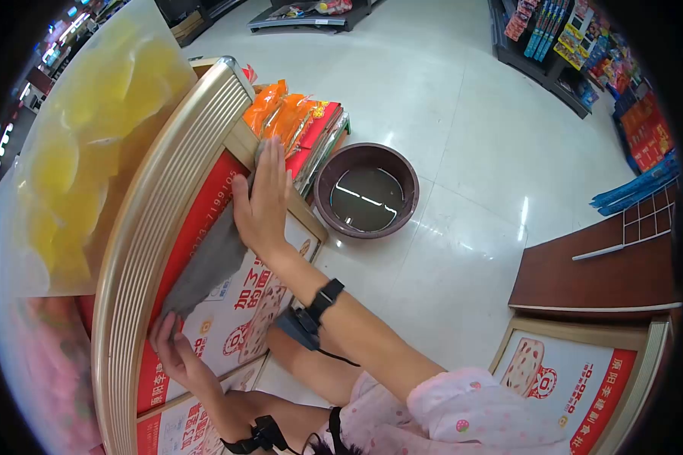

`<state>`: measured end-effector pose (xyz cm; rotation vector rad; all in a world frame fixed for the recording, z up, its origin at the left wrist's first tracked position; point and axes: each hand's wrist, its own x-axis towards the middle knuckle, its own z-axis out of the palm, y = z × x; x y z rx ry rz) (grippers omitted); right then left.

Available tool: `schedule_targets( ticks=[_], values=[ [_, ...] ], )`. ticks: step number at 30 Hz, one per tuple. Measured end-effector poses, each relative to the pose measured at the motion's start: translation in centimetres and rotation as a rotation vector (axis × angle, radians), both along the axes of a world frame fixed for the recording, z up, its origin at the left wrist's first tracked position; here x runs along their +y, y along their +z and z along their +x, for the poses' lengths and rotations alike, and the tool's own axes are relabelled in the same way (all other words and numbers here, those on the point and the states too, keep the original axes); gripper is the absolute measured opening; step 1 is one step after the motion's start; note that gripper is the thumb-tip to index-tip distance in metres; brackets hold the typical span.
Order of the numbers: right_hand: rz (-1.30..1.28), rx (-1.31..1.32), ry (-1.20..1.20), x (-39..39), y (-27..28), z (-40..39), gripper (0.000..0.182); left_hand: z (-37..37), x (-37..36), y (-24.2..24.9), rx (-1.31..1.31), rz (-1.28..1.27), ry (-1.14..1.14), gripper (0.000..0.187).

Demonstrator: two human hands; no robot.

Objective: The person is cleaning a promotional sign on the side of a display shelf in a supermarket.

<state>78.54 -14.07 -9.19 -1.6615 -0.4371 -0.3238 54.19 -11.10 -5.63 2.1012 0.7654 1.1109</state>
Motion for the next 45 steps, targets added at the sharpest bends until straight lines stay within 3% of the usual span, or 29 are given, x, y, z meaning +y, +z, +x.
schedule_targets(
  ticks=[3, 5, 10, 13, 17, 21, 25, 30, 34, 41, 45],
  values=[
    [-0.027, -0.045, 0.007, -0.1, 2.1, -0.1, 0.076, -0.4, 0.7, -0.9, -0.048, -0.006, -0.041, 0.031],
    [0.148, -0.154, 0.108, -0.2, 4.5, -1.2, 0.079, -0.3, 0.8, -0.9, -0.031, -0.017, -0.025, 0.031],
    [-0.127, -0.176, 0.055, -1.9, 0.1, -0.5, 0.078, -0.4, 0.6, -0.8, -0.052, -0.023, -0.029, 0.031],
    [0.040, -0.219, 0.093, -2.1, 3.1, 0.4, 0.075, -0.2, 0.3, -0.7, -0.037, 0.014, -0.039, 0.032],
    [-0.161, -0.280, 0.063, -3.0, 2.9, 1.3, 0.074, -0.2, 0.1, -0.7, -0.040, 0.001, -0.014, 0.031],
    [-0.208, -0.303, 0.061, -4.0, 1.7, 0.8, 0.074, 0.1, 0.9, -1.4, -0.082, 0.019, -0.058, 0.032],
    [-0.083, -0.380, 0.055, -3.0, 3.8, 1.6, 0.072, -0.2, 0.6, -1.2, -0.054, -0.008, 0.013, 0.033],
    [-0.343, -0.408, 0.004, -3.9, 1.5, 0.6, 0.074, -0.1, 1.1, -1.7, -0.062, 0.032, -0.042, 0.032],
    [-0.184, -0.425, -0.023, -3.3, 4.5, 1.5, 0.074, -0.1, 0.5, -0.9, 0.002, 0.060, -0.010, 0.032],
    [-0.385, -0.269, 0.036, -4.3, -1.8, -0.2, 0.074, 0.5, 0.3, -1.0, -0.027, 0.047, -0.060, 0.033],
    [-0.174, -0.286, -0.002, -2.8, 2.1, 1.3, 0.071, 0.3, 0.3, -0.8, 0.007, 0.055, -0.065, 0.032]
  ],
)
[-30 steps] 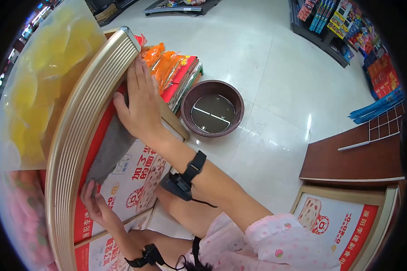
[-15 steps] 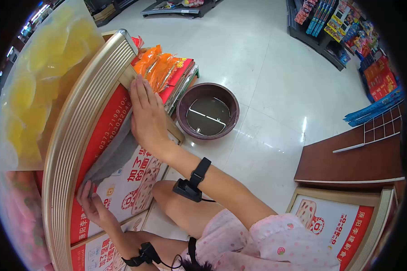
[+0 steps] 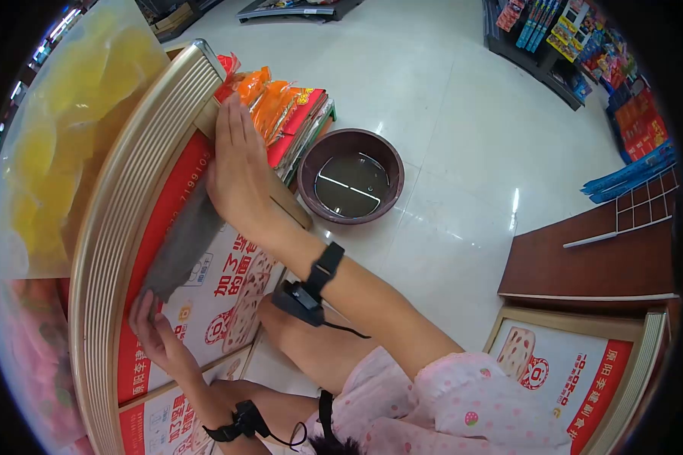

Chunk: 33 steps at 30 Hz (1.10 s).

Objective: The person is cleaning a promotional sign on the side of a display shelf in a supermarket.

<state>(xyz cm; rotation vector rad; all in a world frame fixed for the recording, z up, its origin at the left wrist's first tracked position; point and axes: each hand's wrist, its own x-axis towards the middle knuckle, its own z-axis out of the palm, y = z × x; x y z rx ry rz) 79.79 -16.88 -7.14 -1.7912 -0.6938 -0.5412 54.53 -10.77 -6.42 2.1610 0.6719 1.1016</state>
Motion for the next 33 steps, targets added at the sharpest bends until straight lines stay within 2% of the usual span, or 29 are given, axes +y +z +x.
schedule_targets(
  ticks=[3, 5, 7, 12, 14, 19, 21, 24, 25, 26, 27, 29, 30, 32, 33],
  values=[
    [0.058, 0.012, 0.017, 0.4, -0.2, 0.4, 0.075, 0.1, -0.2, 0.5, 0.041, 0.012, 0.010, 0.032],
    [-0.039, 0.210, 0.043, -0.1, -4.0, -0.8, 0.077, 0.2, 0.2, 0.0, 0.039, 0.032, -0.015, 0.032],
    [-0.058, 0.250, 0.041, -0.4, -7.3, -1.8, 0.078, 0.5, 0.0, -0.2, 0.046, 0.053, -0.035, 0.032],
    [-0.079, 0.296, -0.005, 0.5, -4.3, -2.2, 0.074, 0.7, -0.1, 0.2, 0.143, 0.127, 0.031, 0.032],
    [-0.017, 0.225, -0.035, 1.0, -3.3, -2.2, 0.076, 1.0, -0.1, 0.1, 0.133, 0.125, 0.021, 0.032],
    [-0.129, 0.274, -0.012, -0.2, -8.4, -2.6, 0.078, 1.3, -0.1, -0.9, 0.129, 0.143, -0.010, 0.030],
    [-0.180, 0.301, -0.004, -0.9, -9.5, -3.0, 0.079, 2.4, -1.2, -1.2, 0.210, 0.096, 0.022, 0.026],
    [-0.036, 0.409, 0.074, -1.9, -11.7, -3.4, 0.072, 2.5, -2.6, -3.4, 0.184, 0.060, 0.047, 0.024],
    [0.012, 0.526, 0.073, -2.5, -12.9, -3.4, 0.065, 3.0, -3.4, -4.0, 0.024, 0.046, 0.000, 0.017],
    [0.057, 0.645, 0.073, -3.0, -14.4, -3.5, 0.059, 2.8, -3.4, -4.6, 0.031, 0.043, 0.003, 0.017],
    [0.052, 0.650, 0.078, -3.4, -16.4, -3.8, 0.059, 2.6, -3.5, -5.3, 0.004, 0.042, -0.015, 0.016],
    [0.472, 0.936, 0.024, -4.0, -19.8, -4.6, 0.037, 2.4, -3.9, -5.6, -0.019, -0.038, 0.001, 0.017],
    [0.468, 0.940, 0.028, -5.0, -19.4, -4.8, 0.037, 2.4, -3.7, -5.8, -0.017, -0.040, 0.006, 0.017],
    [0.864, 1.377, 0.194, -7.9, -17.9, -5.2, 0.025, 2.2, -3.2, -6.2, 0.088, 0.092, 0.035, 0.025],
    [0.852, 1.414, 0.197, -9.2, -15.8, -5.5, 0.017, 2.5, -3.4, -5.9, 0.091, 0.090, 0.038, 0.025]
  ],
)
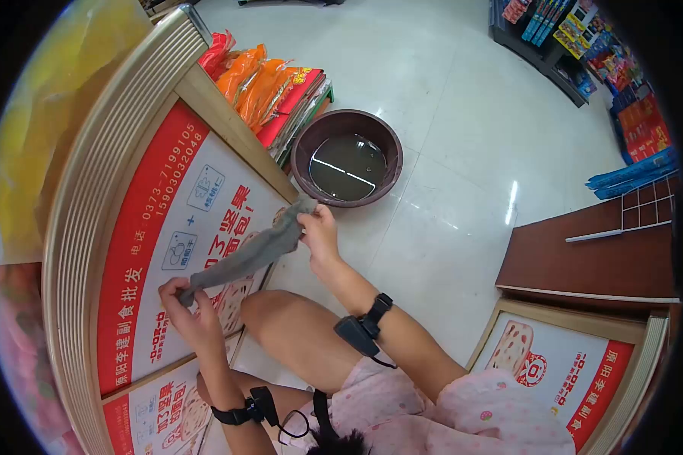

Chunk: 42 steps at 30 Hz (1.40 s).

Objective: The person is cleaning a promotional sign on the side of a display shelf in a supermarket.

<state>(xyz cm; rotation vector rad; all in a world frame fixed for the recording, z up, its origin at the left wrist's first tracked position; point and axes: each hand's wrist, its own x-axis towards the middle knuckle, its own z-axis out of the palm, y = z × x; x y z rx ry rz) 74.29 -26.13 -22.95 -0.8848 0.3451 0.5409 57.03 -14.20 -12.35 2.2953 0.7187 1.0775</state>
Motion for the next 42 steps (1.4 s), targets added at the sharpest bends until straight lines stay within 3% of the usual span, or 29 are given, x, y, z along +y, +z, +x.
schedule_targets(
  ticks=[2, 6, 8, 11, 14, 16, 19, 23, 30, 37, 42],
  values=[
    [-0.025, -0.079, 0.024, -0.8, 1.1, 0.4, 0.015, 0.8, -1.0, 1.1, 0.155, 0.109, -0.029, 0.029],
    [-0.020, -0.398, 0.056, 0.5, 4.0, 3.6, 0.017, 1.7, -1.8, 1.0, 0.164, 0.142, -0.125, 0.030],
    [-0.075, -0.595, 0.028, 2.8, 5.4, 6.0, 0.013, 1.8, -1.7, 0.7, 0.164, 0.117, -0.113, 0.026],
    [-0.023, -0.765, -0.014, 5.9, 8.7, 8.9, 0.021, 2.6, -0.9, 0.9, 0.132, 0.175, -0.101, 0.025],
    [-0.075, -0.951, 0.108, 7.4, 11.1, 10.0, 0.017, 3.4, 0.2, 2.2, 0.084, 0.147, -0.060, 0.023],
    [-0.236, -1.192, -0.024, 7.9, 11.3, 10.3, 0.018, 3.3, 1.3, 3.0, 0.089, 0.223, 0.000, 0.024],
    [-0.420, -1.179, -0.038, 7.8, 8.4, 10.0, 0.018, 2.4, 3.6, 2.8, 0.072, 0.240, 0.023, 0.025],
    [-0.316, -1.219, -0.055, 7.2, 9.5, 9.2, 0.014, 1.8, 3.8, 3.2, 0.228, 0.348, -0.011, 0.027],
    [-0.308, -1.192, -0.101, 8.0, 7.9, 9.3, 0.012, 1.6, 4.5, 3.1, 0.253, 0.327, -0.014, 0.023],
    [-0.347, -1.266, -0.125, 8.2, 10.8, 9.0, 0.011, 1.5, 4.6, 3.1, 0.252, 0.293, -0.053, 0.022],
    [-0.435, -1.229, -0.111, 7.5, 7.6, 8.3, 0.011, 1.6, 4.7, 3.3, 0.226, 0.375, -0.074, 0.027]
  ],
)
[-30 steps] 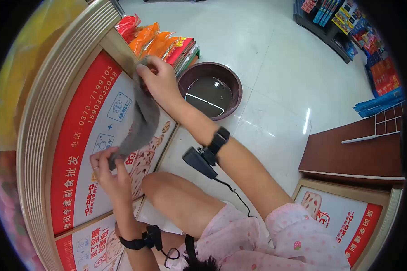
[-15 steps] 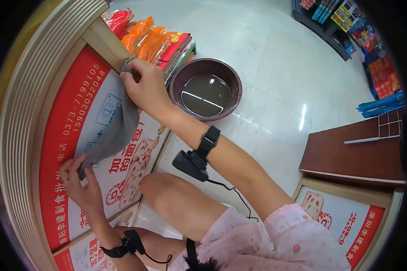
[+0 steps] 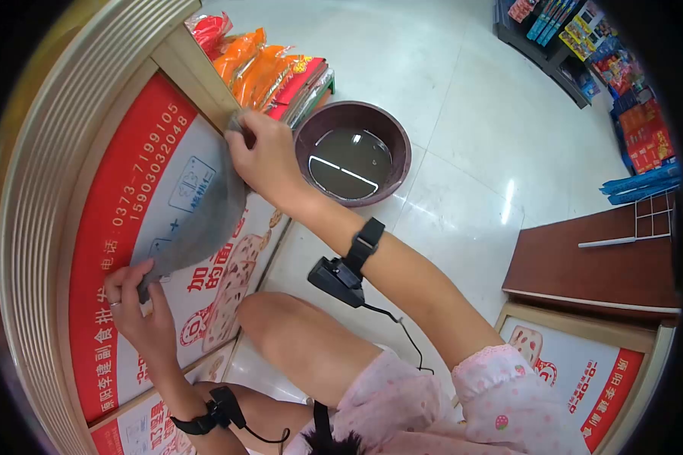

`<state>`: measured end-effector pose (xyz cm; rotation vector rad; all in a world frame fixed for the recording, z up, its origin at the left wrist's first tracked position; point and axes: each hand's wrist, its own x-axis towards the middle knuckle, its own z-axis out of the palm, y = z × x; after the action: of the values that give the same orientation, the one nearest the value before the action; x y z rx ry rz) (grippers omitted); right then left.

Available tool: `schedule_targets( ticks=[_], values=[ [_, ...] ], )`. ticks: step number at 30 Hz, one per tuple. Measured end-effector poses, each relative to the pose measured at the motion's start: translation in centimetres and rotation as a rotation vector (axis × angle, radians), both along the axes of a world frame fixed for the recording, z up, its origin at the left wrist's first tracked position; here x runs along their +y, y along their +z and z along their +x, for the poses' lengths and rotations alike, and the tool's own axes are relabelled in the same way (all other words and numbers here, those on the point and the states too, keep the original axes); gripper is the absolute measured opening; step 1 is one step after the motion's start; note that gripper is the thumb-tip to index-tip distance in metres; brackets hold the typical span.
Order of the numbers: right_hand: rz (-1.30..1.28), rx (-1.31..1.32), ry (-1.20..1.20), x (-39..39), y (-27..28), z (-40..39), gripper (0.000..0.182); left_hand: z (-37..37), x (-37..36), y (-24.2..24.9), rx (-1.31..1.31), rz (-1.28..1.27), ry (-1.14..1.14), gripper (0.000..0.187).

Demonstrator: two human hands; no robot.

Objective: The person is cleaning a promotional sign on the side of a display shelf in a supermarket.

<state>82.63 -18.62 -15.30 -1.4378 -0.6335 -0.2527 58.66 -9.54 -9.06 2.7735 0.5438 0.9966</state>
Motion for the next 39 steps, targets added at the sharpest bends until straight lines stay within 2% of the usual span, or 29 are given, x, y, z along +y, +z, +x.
schedule_targets(
  ticks=[5, 7, 11, 13, 14, 16, 19, 21, 25, 29, 34, 37, 39],
  values=[
    [0.056, -0.031, 0.019, 0.8, 2.5, 0.5, 0.010, -0.3, -0.1, -0.3, 0.012, -0.058, 0.032, 0.026],
    [0.011, -0.019, -0.020, 0.6, -0.2, 0.2, 0.010, -0.2, -0.2, 0.0, 0.017, -0.069, 0.040, 0.025],
    [-0.071, -0.014, 0.011, 0.5, 0.0, 1.0, 0.010, 0.0, 0.1, -0.2, -0.007, -0.015, 0.027, 0.029],
    [0.063, -0.069, 0.014, 1.1, 2.0, 1.0, 0.010, -0.2, 0.3, -0.6, 0.000, -0.026, 0.036, 0.029],
    [0.041, -0.027, 0.018, 0.7, 2.4, 0.6, 0.009, -0.2, 0.3, -0.5, 0.000, -0.013, 0.031, 0.028],
    [0.025, -0.027, 0.011, 0.5, 0.3, 0.4, 0.009, 0.3, 0.2, -0.4, -0.014, -0.001, 0.030, 0.028],
    [-0.080, -0.045, 0.031, 0.5, -0.1, 1.0, 0.008, 0.3, 0.1, -0.2, -0.007, 0.009, 0.032, 0.027],
    [0.056, -0.185, -0.046, 1.0, 1.6, 1.1, 0.006, 0.2, -0.4, -0.1, -0.010, -0.044, 0.050, 0.027],
    [0.054, -0.237, -0.055, 1.1, 0.8, 0.8, 0.006, 0.1, 0.1, -0.3, -0.009, -0.010, 0.021, 0.022],
    [-0.192, -0.286, 0.005, -0.3, 0.1, 0.6, 0.009, 0.4, 0.0, -0.2, 0.002, -0.055, 0.057, 0.022],
    [-0.246, -0.345, 0.005, -0.4, 1.8, 1.0, 0.011, 0.2, 0.1, -0.6, 0.008, -0.023, 0.092, 0.022],
    [-0.337, -0.376, -0.003, -1.0, -0.1, 0.8, 0.010, 0.3, -0.1, -0.4, -0.002, -0.051, 0.076, 0.024],
    [-0.397, -0.416, -0.013, -1.2, 0.6, 1.0, 0.010, 0.4, 0.1, -0.3, -0.012, -0.010, 0.060, 0.024]
  ],
)
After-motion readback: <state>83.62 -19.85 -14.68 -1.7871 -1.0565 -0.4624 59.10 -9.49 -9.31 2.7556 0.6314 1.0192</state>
